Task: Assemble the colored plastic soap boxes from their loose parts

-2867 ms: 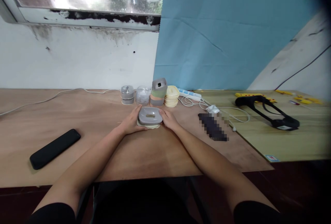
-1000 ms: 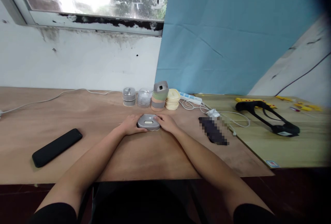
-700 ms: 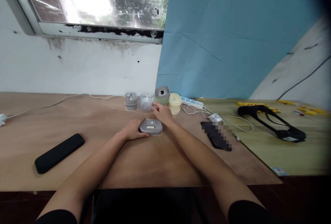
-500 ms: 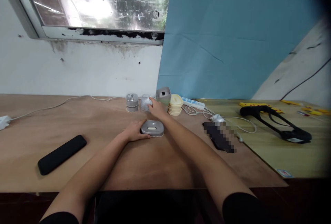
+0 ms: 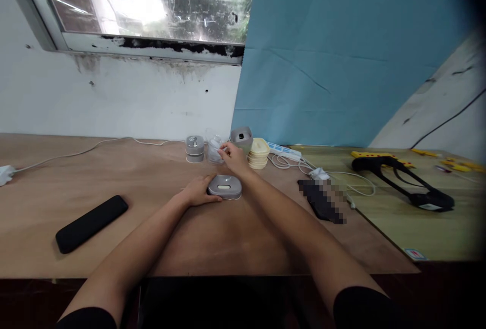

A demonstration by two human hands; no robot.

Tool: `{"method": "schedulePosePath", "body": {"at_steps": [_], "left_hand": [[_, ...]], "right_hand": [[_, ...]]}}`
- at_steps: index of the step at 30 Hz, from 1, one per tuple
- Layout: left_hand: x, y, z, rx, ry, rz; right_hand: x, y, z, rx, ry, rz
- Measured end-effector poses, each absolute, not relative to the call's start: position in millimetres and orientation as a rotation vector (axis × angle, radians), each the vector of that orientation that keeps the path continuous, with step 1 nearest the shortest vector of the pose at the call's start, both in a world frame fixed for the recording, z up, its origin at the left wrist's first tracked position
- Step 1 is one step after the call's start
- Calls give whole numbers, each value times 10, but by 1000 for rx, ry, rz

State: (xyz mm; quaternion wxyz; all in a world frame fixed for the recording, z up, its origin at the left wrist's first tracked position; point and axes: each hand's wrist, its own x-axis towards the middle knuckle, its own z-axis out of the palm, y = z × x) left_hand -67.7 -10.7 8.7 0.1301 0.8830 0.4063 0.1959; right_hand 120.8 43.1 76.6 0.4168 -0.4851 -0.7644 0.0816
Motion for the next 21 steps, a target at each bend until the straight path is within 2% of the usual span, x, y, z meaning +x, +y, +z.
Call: {"method": "schedulePosePath", "body": {"at_steps": [5,12,16,21], "left_hand": [[-704,-53,7,2457,1143,718],[-706,-95,89,2400,1093,1218],[-698,-156,118,2448,1154,1236],[-703,-154,97,2437,1207,1249]], "right_hand": [[1429,37,573,-1102,-1818,374],[1718,-208,235,-1048,-1737,690],[1717,-278,193,-1100,-1705,808],[1736,-302,201,-1206,-1706,728]]}}
